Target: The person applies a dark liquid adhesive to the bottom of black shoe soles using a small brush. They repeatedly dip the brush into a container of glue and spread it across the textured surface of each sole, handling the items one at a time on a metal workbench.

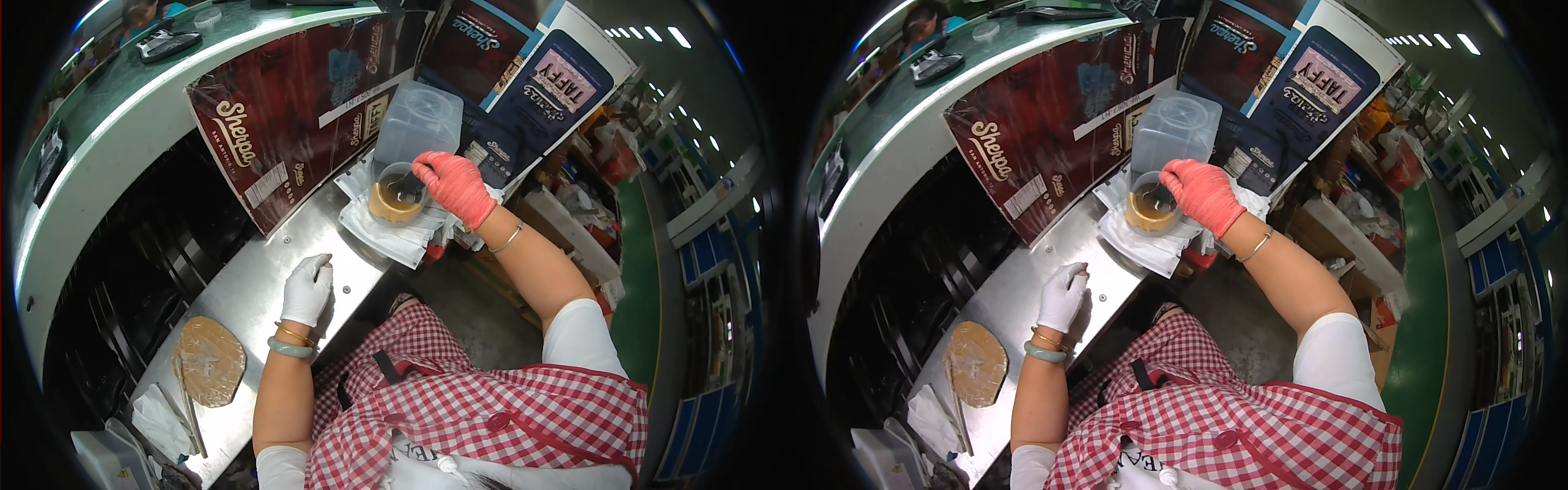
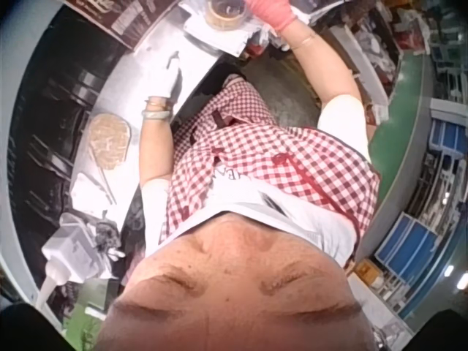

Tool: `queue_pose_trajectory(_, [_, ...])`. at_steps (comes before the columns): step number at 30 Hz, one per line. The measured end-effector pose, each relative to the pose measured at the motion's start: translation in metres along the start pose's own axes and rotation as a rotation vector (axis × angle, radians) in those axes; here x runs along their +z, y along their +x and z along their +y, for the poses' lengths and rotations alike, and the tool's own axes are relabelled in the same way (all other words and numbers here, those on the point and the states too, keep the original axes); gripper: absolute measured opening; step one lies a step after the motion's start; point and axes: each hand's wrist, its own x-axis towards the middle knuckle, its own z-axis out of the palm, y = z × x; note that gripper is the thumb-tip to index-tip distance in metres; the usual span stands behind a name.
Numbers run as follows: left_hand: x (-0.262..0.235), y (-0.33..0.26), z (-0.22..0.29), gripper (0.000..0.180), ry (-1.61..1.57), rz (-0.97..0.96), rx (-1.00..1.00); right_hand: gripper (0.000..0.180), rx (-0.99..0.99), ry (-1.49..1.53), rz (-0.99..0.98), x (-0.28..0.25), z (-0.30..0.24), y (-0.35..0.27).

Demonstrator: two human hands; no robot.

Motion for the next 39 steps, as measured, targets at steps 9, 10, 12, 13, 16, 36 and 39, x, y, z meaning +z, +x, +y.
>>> queue_pose_trajectory(9, [-0.001, 0.001, -0.005, 0.026, 0.036, -0.012, 0.012, 0.028, 0.055, -0.061, 0.033, 0.002, -0.007, 0.003])
queue_pose_trajectory(10, [-0.001, 0.002, -0.007, 0.026, 0.049, 0.000, 0.015, 0.028, 0.043, -0.067, 0.095, 0.002, -0.008, 0.003])
queue_pose_trajectory(12, [0.000, 0.003, -0.007, 0.026, 0.074, 0.018, 0.027, 0.026, 0.022, 0.026, 0.036, 0.005, -0.012, 0.002])
queue_pose_trajectory(13, [0.000, 0.003, -0.005, 0.026, 0.076, 0.005, 0.024, 0.026, 0.015, 0.070, 0.009, 0.005, -0.013, 0.001])
queue_pose_trajectory(16, [-0.003, 0.003, -0.002, 0.026, 0.076, -0.013, 0.019, 0.023, 0.026, -0.142, -0.039, 0.013, -0.004, 0.003])
queue_pose_trajectory(36, [0.001, 0.002, -0.007, 0.025, 0.020, -0.001, 0.035, 0.023, -0.066, 0.032, 0.059, -0.004, -0.005, -0.003])
queue_pose_trajectory(39, [0.001, 0.003, -0.007, 0.025, 0.010, 0.007, 0.010, 0.022, -0.042, 0.136, -0.041, -0.013, -0.011, -0.003])
